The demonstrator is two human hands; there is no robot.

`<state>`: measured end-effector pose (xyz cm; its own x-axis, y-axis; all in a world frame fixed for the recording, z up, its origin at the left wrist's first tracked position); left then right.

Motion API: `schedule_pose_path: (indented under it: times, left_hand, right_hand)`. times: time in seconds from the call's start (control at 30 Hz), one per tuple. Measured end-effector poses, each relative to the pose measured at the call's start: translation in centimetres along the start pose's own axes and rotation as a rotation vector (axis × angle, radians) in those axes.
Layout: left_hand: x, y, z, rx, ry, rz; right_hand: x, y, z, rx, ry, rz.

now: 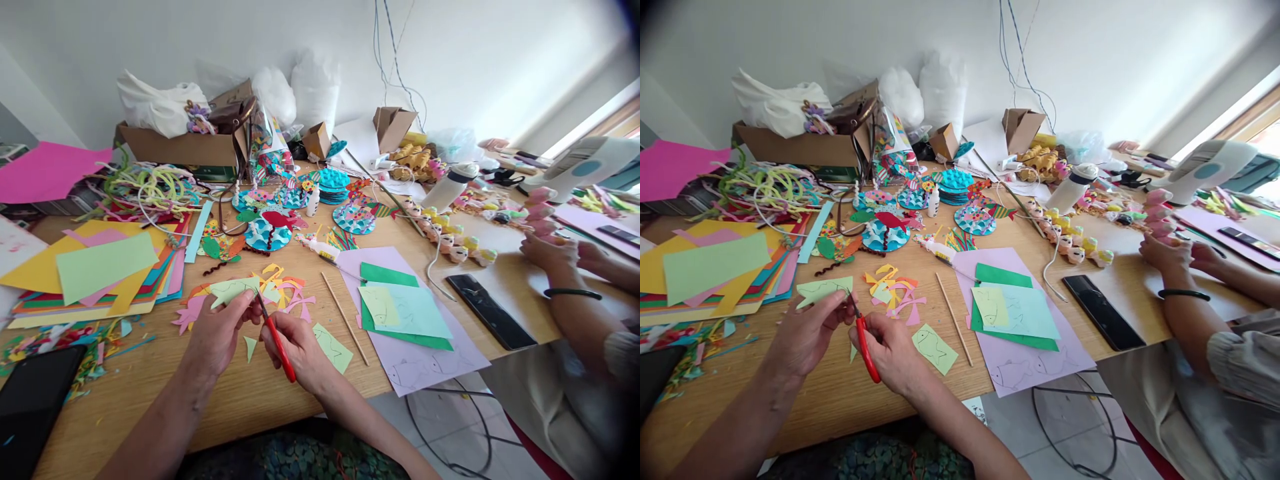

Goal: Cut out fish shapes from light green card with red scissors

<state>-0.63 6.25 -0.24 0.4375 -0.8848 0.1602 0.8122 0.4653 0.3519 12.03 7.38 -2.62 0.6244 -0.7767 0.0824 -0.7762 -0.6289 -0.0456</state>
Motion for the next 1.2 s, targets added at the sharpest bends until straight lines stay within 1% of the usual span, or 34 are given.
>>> schedule_pose_path:
  times: [0.17,0.47,0.73,1.07,1.2]
  left_hand:
    - [0.06,-0.01,-0.31,-0.002,-0.015,-0.012]
    - [-0.04,0.04,-0.23,-0.015,-0.02,-0.032]
    - [-0.01,-0.34,-0.31,-0.019,-0.05,-0.042]
    - [-0.15,-0.49,-0.1,-0.046,-0.076,-0.056]
    - [-0.14,-0.61,-0.16,-0.057,-0.074,-0.062]
  right_hand:
    - [0.13,-0.14,0.21,-0.029,-0.01,-0.017]
    - [0.15,-0.04,0.67,-0.035,-0.006,-0.008]
    - [0.18,-0.16,0.96,-0.041,0.01,-0.007]
    - [0.31,-0.14,0.49,-0.027,0.052,0.009]
    - [0.24,-0.18,0.68,-0.027,0.033,-0.015]
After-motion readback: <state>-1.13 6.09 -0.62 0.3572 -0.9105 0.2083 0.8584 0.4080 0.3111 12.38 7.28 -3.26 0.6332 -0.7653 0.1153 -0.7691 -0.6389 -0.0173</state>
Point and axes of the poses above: each hand's wrist, its own x-axis away from the middle knuckle, its own y-axis out of the palm, z = x × y, the point moved 1 cm from there along -x, towards the middle knuckle, and after that the axes turned 4 degrees about x, right-handed, at the moved point
